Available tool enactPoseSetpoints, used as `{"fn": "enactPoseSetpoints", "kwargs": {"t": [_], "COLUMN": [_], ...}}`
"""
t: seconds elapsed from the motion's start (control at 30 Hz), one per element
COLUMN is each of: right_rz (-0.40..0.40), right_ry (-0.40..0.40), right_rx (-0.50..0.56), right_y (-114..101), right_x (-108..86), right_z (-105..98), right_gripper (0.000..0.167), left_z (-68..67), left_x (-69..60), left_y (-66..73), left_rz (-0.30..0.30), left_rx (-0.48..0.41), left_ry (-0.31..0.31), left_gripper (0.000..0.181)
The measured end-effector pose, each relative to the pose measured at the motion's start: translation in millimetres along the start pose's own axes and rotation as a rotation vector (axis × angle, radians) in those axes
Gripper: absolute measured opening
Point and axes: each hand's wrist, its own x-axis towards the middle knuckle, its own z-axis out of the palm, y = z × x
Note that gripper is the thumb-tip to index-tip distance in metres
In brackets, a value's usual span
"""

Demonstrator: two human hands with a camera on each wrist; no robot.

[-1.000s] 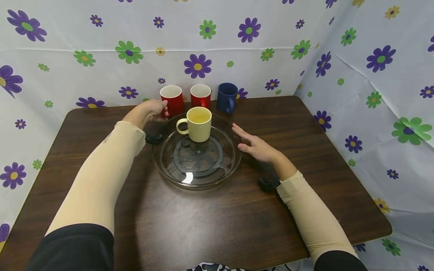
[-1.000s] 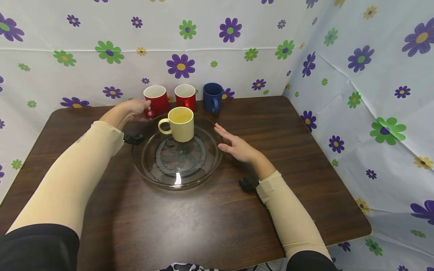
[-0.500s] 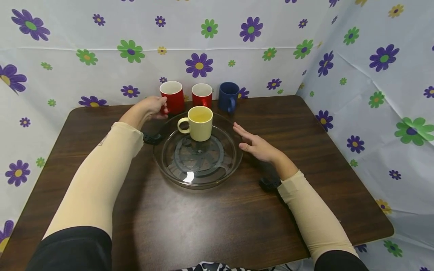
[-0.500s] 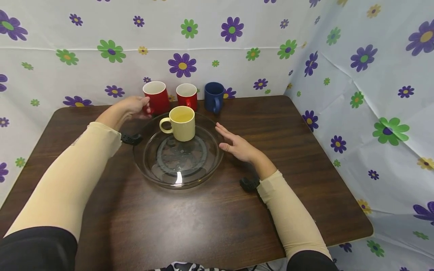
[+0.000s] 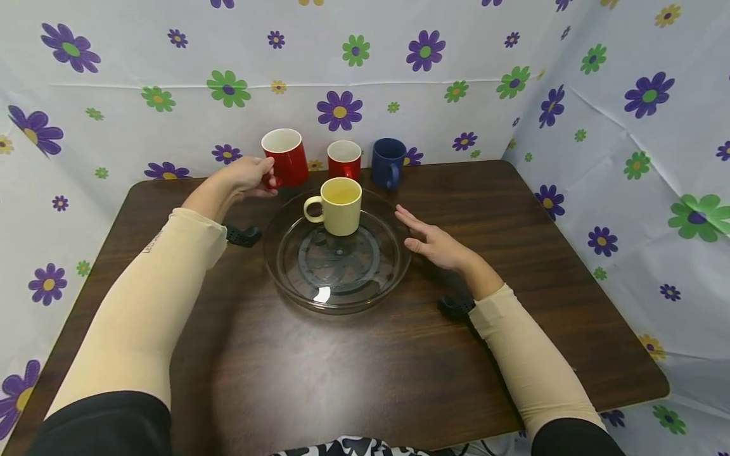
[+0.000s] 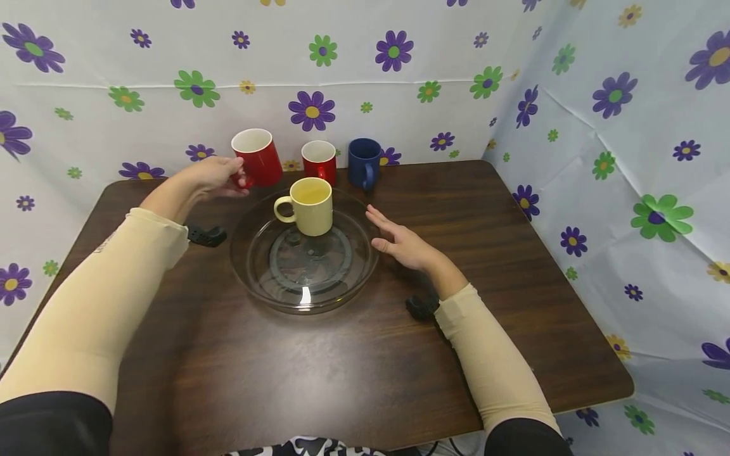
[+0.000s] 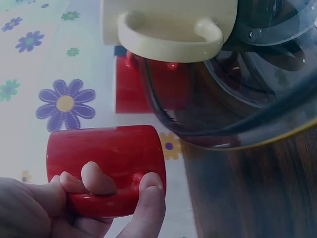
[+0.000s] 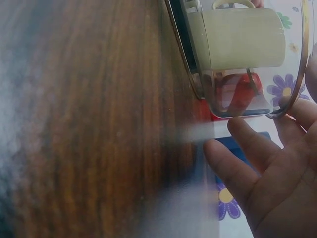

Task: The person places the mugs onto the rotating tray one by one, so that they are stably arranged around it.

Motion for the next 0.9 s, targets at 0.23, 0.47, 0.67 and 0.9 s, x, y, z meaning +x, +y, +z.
{"fn": "enactPoseSetpoints", "kwargs": {"t": [0.23,0.47,0.67,0.9], "right_rz": [0.004,0.002,-0.001,0.01], "right_ry": [-0.001,-0.003,-0.002,0.001], "right_rx": [-0.005,0.0,-0.001,-0.006], "right_y": [2,2,-2,4], "right_x": [-0.1,1.4,-0.9,0.7], "right_z": [-1,0,-2,0], "right_gripper": [0.073,0.073,0.07,0.065], "left_z": [-5.3,-12.4,-9.6,-2.7], "left_x": [-22.2,-45.3,-62.8,-77.8], "left_y": [4.5,1.5,2.3,3.3], "left_rz": [0.043,0.076,0.076,0.111], "left_rx": [0.026,0.032,0.081,0.109], "left_ry": [-0.03,-0.029,-0.022,-0.025], "left_gripper": [0.034,0.033,0.034,0.036]}}
